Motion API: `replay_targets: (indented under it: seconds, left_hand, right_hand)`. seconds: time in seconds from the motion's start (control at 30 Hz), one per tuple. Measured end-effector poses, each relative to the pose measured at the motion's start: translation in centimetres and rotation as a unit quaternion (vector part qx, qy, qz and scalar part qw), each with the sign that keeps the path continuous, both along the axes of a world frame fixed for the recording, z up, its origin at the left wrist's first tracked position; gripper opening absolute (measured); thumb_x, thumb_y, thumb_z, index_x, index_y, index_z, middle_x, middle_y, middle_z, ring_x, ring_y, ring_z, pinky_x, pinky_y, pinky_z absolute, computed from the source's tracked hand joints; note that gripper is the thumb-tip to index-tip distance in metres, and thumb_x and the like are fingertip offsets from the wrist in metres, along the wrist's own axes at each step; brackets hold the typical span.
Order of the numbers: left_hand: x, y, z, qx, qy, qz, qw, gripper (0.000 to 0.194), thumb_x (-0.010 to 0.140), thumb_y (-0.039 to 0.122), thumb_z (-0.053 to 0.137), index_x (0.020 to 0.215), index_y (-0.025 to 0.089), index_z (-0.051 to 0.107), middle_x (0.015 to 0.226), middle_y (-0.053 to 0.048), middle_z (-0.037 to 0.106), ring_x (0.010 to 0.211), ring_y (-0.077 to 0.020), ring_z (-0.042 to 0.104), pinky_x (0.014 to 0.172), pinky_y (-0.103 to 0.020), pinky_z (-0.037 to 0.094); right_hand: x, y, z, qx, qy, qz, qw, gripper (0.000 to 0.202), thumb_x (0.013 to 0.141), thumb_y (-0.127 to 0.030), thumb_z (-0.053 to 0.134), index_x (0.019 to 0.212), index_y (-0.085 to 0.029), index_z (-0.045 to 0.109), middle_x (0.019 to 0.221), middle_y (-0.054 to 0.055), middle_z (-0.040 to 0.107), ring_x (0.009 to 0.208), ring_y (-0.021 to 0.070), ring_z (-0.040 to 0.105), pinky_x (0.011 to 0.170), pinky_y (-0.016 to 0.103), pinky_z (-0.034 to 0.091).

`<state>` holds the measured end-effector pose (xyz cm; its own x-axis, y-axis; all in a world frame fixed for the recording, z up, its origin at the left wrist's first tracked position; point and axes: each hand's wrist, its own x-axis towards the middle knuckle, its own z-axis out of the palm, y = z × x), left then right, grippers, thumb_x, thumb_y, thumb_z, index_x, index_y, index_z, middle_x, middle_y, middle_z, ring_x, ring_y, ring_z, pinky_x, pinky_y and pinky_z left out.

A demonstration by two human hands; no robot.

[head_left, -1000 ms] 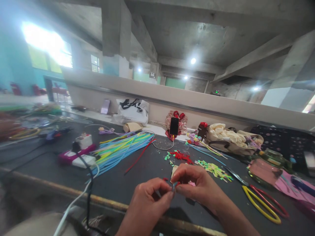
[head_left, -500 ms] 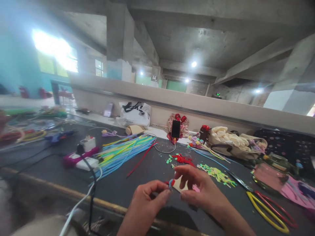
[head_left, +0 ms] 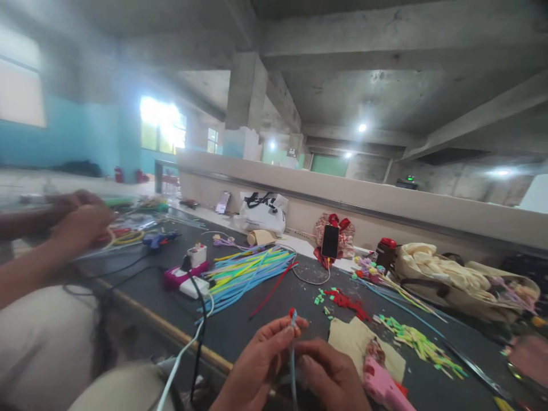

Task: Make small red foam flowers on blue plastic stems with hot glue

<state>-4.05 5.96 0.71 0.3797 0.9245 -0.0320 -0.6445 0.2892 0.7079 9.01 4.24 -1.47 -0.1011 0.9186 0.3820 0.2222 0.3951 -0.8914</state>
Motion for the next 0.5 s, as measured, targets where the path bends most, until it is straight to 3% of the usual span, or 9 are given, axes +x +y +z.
replay_targets:
  seconds: [0.13, 0.23, 0.33, 0.5]
  left_hand:
    - [-0.5, 0.4, -1.0, -0.008, -0.03, -0.023, 0.999, 0.015, 0.062, 0.022, 0.069, 0.073, 0.011, 0.068, 0.061, -0.004, 0.065, 0.057, -0.0123, 0.058, 0.055, -0.019, 0.042]
    - [-0.8, 0.4, -1.4, -0.007, -0.037, -0.013, 0.999, 0.014, 0.061, 0.021, 0.069, 0.072, 0.012, 0.068, 0.062, -0.005, 0.066, 0.057, -0.013, 0.059, 0.056, -0.021, 0.043]
    - [-0.8, 0.4, -1.5, -0.012, -0.018, 0.036, 0.999, 0.017, 0.06, 0.021, 0.07, 0.075, 0.013, 0.067, 0.066, -0.005, 0.068, 0.059, -0.0132, 0.06, 0.058, -0.021, 0.044]
    - [-0.4, 0.4, -1.7, -0.003, 0.035, 0.092, 0.995, 0.013, 0.06, 0.022, 0.07, 0.066, 0.012, 0.064, 0.055, -0.002, 0.064, 0.049, -0.0117, 0.056, 0.049, -0.02, 0.039]
  right_hand:
    - [-2.5, 0.8, -1.0, -0.072, 0.145, 0.023, 0.987, 0.032, 0.066, -0.047, 0.061, 0.065, -0.016, 0.064, 0.054, -0.001, 0.054, 0.046, 0.0094, 0.044, 0.045, 0.02, 0.034]
    - [-3.1, 1.5, -1.9, -0.076, 0.182, -0.003, 0.98, 0.033, 0.061, -0.046, 0.067, 0.056, -0.014, 0.06, 0.05, -0.003, 0.051, 0.045, 0.0081, 0.042, 0.045, 0.019, 0.034]
    - [-3.1, 2.0, -2.8, -0.063, 0.146, -0.04, 0.986, 0.031, 0.065, -0.044, 0.065, 0.056, -0.014, 0.059, 0.046, -0.004, 0.047, 0.042, 0.0073, 0.039, 0.042, 0.018, 0.03]
    - [-3.3, 2.1, -3.6, 0.005, 0.039, -0.107, 0.993, 0.028, 0.072, -0.042, 0.058, 0.064, -0.016, 0.062, 0.053, -0.001, 0.057, 0.046, 0.0106, 0.047, 0.044, 0.019, 0.035]
